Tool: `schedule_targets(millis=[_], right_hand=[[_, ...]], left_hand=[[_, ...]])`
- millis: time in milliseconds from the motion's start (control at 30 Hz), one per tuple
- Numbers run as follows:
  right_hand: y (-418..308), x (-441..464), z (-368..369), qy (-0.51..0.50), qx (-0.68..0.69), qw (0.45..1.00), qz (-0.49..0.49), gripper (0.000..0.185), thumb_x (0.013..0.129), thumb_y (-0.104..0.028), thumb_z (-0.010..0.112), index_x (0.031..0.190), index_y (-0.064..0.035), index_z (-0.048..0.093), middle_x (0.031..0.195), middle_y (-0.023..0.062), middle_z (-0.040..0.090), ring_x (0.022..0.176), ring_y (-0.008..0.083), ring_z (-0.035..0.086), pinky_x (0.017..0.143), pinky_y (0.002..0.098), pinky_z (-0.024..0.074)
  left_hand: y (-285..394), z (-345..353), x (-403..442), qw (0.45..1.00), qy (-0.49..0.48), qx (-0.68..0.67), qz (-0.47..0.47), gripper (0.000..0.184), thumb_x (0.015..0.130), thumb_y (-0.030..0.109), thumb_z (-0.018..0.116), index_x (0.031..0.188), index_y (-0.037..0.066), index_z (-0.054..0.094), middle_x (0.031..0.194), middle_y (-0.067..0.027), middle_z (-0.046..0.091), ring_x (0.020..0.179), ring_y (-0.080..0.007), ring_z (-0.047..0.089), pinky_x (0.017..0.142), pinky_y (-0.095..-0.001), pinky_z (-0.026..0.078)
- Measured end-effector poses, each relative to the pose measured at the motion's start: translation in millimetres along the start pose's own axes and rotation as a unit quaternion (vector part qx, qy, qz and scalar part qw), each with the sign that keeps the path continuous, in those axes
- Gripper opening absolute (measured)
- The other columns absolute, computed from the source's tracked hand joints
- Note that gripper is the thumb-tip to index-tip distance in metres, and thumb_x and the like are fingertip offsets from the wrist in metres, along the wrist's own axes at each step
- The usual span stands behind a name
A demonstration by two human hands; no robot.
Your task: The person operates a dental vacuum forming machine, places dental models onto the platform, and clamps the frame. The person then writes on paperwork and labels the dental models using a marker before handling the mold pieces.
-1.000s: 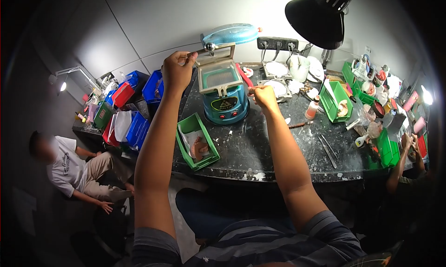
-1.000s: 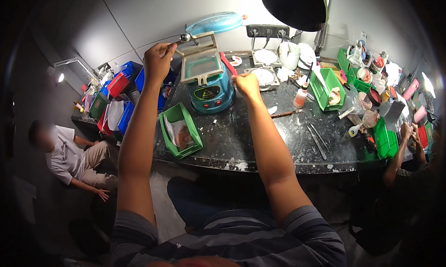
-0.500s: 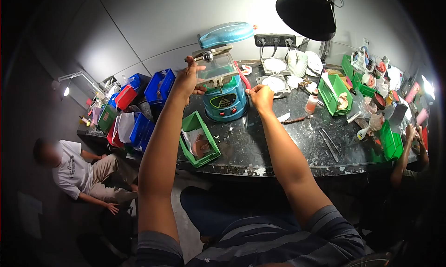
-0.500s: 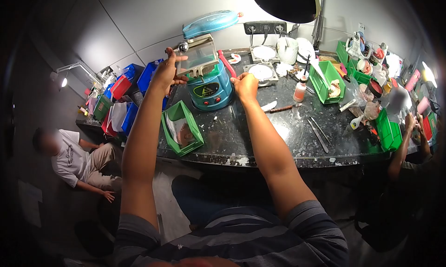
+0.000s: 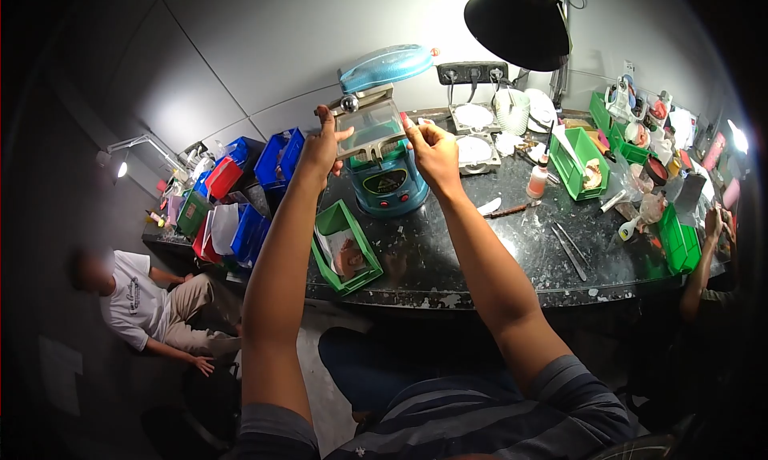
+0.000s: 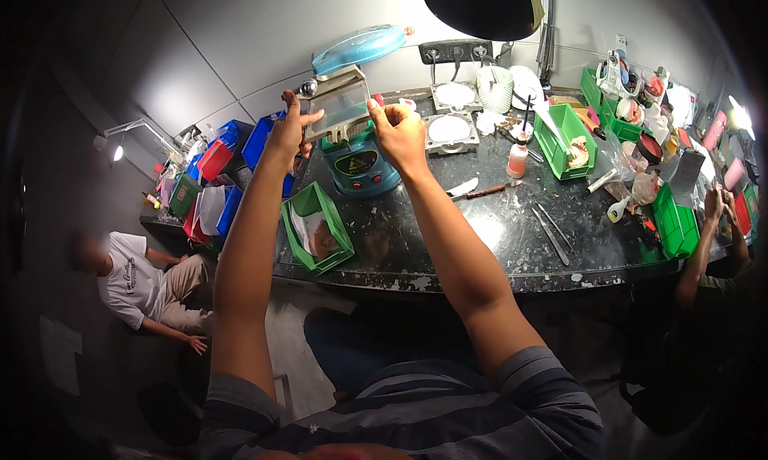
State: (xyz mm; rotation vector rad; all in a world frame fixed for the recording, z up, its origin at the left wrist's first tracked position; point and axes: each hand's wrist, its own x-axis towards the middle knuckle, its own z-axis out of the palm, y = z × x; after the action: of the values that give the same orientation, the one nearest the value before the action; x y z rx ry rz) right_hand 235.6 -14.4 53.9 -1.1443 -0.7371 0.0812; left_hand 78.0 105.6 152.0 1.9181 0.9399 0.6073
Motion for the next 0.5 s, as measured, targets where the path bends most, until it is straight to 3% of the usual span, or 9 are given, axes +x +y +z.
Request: schedule_targets(millis=[67, 200, 267, 300, 367, 500], right_hand=[[-7.8, 3.3, -6.0, -0.052, -0.051, 0.994, 0.083, 0.04, 0.093, -0.035, 0.073, 0.076, 0.0011, 0.073, 0.063, 0.0034, 0.067, 0.058, 0.0073, 0.057, 0.057, 0.0268, 0.0459], [2.3, 13.0, -3.9, -0.096, -0.01, 0.985, 0.146, 0.038, 0.093, -0.033, 0.071, 0.074, 0.0001, 0.073, 0.063, 0.0036, 0.067, 0.057, 0.0075, 0.057, 0.057, 0.0258, 0.0447], [8.2, 15.5, 3.2, -0.075, 0.02, 0.986, 0.145, 0.031, 0.095, -0.026, 0.071, 0.075, -0.0029, 0.071, 0.056, -0.0039, 0.056, 0.042, 0.0015, 0.038, 0.04, 0.0209, 0.0232], [4.7, 15.0, 3.3, -0.078, 0.02, 0.986, 0.145, 0.031, 0.095, -0.026, 0.071, 0.075, -0.0029, 0.071, 0.056, -0.0039, 0.056, 0.042, 0.0015, 0.038, 0.04, 0.0209, 0.0232], [-2.6, 14.0, -0.6, -0.09, 0.015, 0.981, 0.169, 0.034, 0.091, -0.031, 0.069, 0.071, -0.0028, 0.071, 0.059, 0.0002, 0.063, 0.054, 0.0054, 0.053, 0.054, 0.0246, 0.0407], [-6.3, 12.6, -2.2, -0.097, 0.043, 0.98, 0.171, 0.032, 0.09, -0.029, 0.067, 0.07, -0.0028, 0.07, 0.058, -0.001, 0.061, 0.05, 0.004, 0.047, 0.048, 0.0241, 0.0351]], left_hand=[[-2.9, -0.9, 1.3, 1.0, -0.006, -0.006, -0.003, 0.11, 0.089, 0.087, 0.015, 0.126, -0.003, 0.067, 0.068, -0.0117, 0.061, 0.05, -0.0122, 0.046, 0.047, -0.0291, 0.048], [-8.0, -4.0, 9.3, 0.996, -0.058, -0.065, -0.015, 0.112, 0.089, 0.087, 0.016, 0.129, -0.006, 0.064, 0.07, -0.0125, 0.062, 0.049, -0.012, 0.046, 0.046, -0.0286, 0.047], [-4.0, -3.8, 6.0, 0.996, -0.046, -0.077, -0.018, 0.113, 0.089, 0.088, 0.017, 0.131, -0.007, 0.061, 0.071, -0.0139, 0.063, 0.048, -0.0119, 0.046, 0.046, -0.0283, 0.047], [-2.0, -3.6, 3.3, 0.996, -0.044, -0.078, -0.018, 0.113, 0.089, 0.088, 0.017, 0.131, -0.007, 0.061, 0.071, -0.0139, 0.063, 0.048, -0.0119, 0.046, 0.046, -0.0283, 0.047], [2.5, -3.5, -1.0, 0.997, -0.048, -0.055, -0.026, 0.113, 0.088, 0.089, 0.015, 0.136, -0.001, 0.061, 0.075, -0.0058, 0.046, 0.062, -0.0132, 0.043, 0.059, -0.0304, 0.043], [0.8, -8.1, -4.7, 0.997, -0.065, -0.034, -0.013, 0.109, 0.09, 0.087, 0.016, 0.133, -0.002, 0.064, 0.067, -0.0012, 0.039, 0.059, -0.0127, 0.045, 0.06, -0.0307, 0.045]])
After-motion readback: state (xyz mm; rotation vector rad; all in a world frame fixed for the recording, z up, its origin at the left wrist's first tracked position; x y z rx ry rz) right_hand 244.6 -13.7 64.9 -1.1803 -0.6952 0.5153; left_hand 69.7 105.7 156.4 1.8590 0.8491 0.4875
